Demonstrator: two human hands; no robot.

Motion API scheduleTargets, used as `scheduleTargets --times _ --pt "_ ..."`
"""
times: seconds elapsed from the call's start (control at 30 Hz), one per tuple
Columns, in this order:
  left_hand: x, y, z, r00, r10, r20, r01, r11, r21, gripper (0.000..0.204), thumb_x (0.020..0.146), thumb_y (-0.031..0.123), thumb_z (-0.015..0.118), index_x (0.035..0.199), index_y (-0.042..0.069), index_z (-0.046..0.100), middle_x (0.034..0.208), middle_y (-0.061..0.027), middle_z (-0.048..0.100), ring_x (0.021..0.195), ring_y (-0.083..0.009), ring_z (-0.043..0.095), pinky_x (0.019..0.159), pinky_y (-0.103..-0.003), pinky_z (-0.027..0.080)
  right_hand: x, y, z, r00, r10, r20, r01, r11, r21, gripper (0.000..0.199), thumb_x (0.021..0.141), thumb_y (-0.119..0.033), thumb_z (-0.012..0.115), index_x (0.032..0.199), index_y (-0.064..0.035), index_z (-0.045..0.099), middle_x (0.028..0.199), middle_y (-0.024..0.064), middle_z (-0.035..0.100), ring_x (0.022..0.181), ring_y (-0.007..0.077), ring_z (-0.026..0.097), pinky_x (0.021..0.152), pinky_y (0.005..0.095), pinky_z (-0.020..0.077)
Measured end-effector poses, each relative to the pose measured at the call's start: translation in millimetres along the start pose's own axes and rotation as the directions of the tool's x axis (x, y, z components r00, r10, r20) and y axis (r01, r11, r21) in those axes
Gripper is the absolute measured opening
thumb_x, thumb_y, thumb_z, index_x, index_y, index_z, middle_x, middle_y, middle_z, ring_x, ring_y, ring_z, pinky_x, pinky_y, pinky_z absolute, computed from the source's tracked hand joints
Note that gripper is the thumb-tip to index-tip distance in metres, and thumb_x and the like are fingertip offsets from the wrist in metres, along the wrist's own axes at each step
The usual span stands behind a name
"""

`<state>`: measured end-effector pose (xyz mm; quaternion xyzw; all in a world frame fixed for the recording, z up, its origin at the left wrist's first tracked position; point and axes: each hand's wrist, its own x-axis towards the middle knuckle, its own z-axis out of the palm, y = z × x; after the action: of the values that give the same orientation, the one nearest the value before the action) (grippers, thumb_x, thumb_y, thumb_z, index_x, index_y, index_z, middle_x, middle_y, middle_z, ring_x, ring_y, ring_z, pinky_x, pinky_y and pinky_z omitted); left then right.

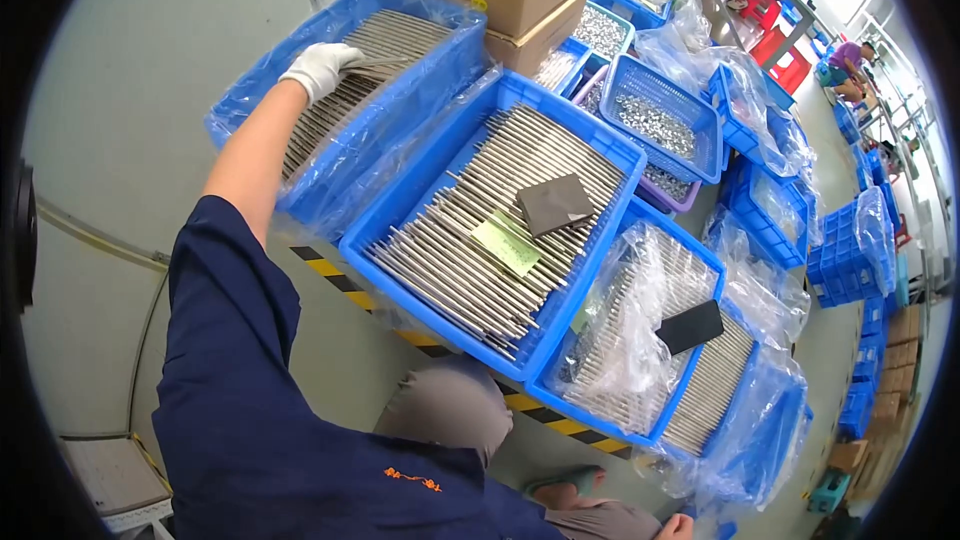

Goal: The recorder is inspecting, counting, and sorting thin metal rods from various bins into structured trays in an industrial setting.

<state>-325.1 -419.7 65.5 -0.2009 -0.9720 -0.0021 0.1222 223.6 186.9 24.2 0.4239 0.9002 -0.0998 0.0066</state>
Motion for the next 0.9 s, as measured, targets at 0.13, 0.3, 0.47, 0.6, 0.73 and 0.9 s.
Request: scheduleTargets --times 0.13,0.3,0.47,0.6,0.73,0.9 --pt "5 2 2 0.995 0.034 0.094 -0.04 0.997 0.073 0.034 0.067 -0.004 0.05 0.096 0.013 0.055 0.094 -0.0084 0.056 0.091 -0.028 0.053 0.076 -0.034 0.044 -3 -4 -1 0.999 -0.022 -0.039 0.021 1.0 -0.017 0.034 0.08 -0.026 0.049 0.088 0.006 0.056 0.084 0.023 0.058 0.078 0.0353 0.054 0.071 0.0381 0.0421" --pt "-2 15 -13 0.966 -0.049 0.253 0.046 0.999 0.018 0.056 0.063 -0.011 0.048 0.111 0.017 0.049 0.11 -0.0072 0.049 0.103 -0.0267 0.047 0.086 -0.032 0.04 -4 -12 -3 0.999 -0.011 -0.033 0.011 1.0 -0.013 0.034 0.08 -0.026 0.049 0.089 0.0057 0.057 0.085 0.0229 0.058 0.079 0.036 0.054 0.071 0.0387 0.0421" --pt "-8 26 -28 0.918 -0.077 0.389 0.08 0.997 0.009 0.072 0.061 -0.013 0.047 0.122 0.023 0.041 0.122 -0.0059 0.042 0.11 -0.0261 0.043 0.091 -0.032 0.037 -6 -17 -7 1.0 0.001 -0.017 -0.001 1.0 -0.003 0.035 0.08 -0.027 0.049 0.089 0.005 0.057 0.086 0.0233 0.058 0.079 0.0361 0.054 0.071 0.0392 0.0423" --pt "-16 13 -21 0.936 -0.094 0.339 0.081 0.995 0.053 0.077 0.06 -0.015 0.044 0.124 0.028 0.038 0.125 -0.0052 0.04 0.112 -0.0259 0.042 0.093 -0.032 0.036 -4 -12 -4 0.999 -0.017 -0.033 0.017 1.0 0.0 0.035 0.08 -0.028 0.049 0.089 0.0047 0.057 0.084 0.0233 0.058 0.078 0.0363 0.055 0.07 0.0395 0.0426" --pt "-20 6 -13 0.979 -0.011 0.204 0.047 0.984 -0.169 0.065 0.063 -0.015 0.04 0.113 0.025 0.051 0.116 -0.0028 0.047 0.107 -0.0232 0.046 0.09 -0.029 0.038 -5 -7 -3 0.999 -0.023 -0.042 0.023 1.0 0.006 0.035 0.08 -0.028 0.049 0.088 0.0047 0.058 0.084 0.0233 0.058 0.077 0.0366 0.055 0.069 0.0396 0.0428" --pt "-20 10 -10 0.998 0.022 0.057 -0.011 0.983 -0.184 0.044 0.067 -0.013 0.044 0.097 0.015 0.058 0.109 -0.0046 0.052 0.1 -0.0237 0.049 0.086 -0.028 0.041 -6 -7 -4 0.999 -0.007 -0.049 0.006 1.0 -0.008 0.035 0.08 -0.028 0.05 0.088 0.0047 0.058 0.083 0.0226 0.059 0.077 0.036 0.055 0.069 0.039 0.043"
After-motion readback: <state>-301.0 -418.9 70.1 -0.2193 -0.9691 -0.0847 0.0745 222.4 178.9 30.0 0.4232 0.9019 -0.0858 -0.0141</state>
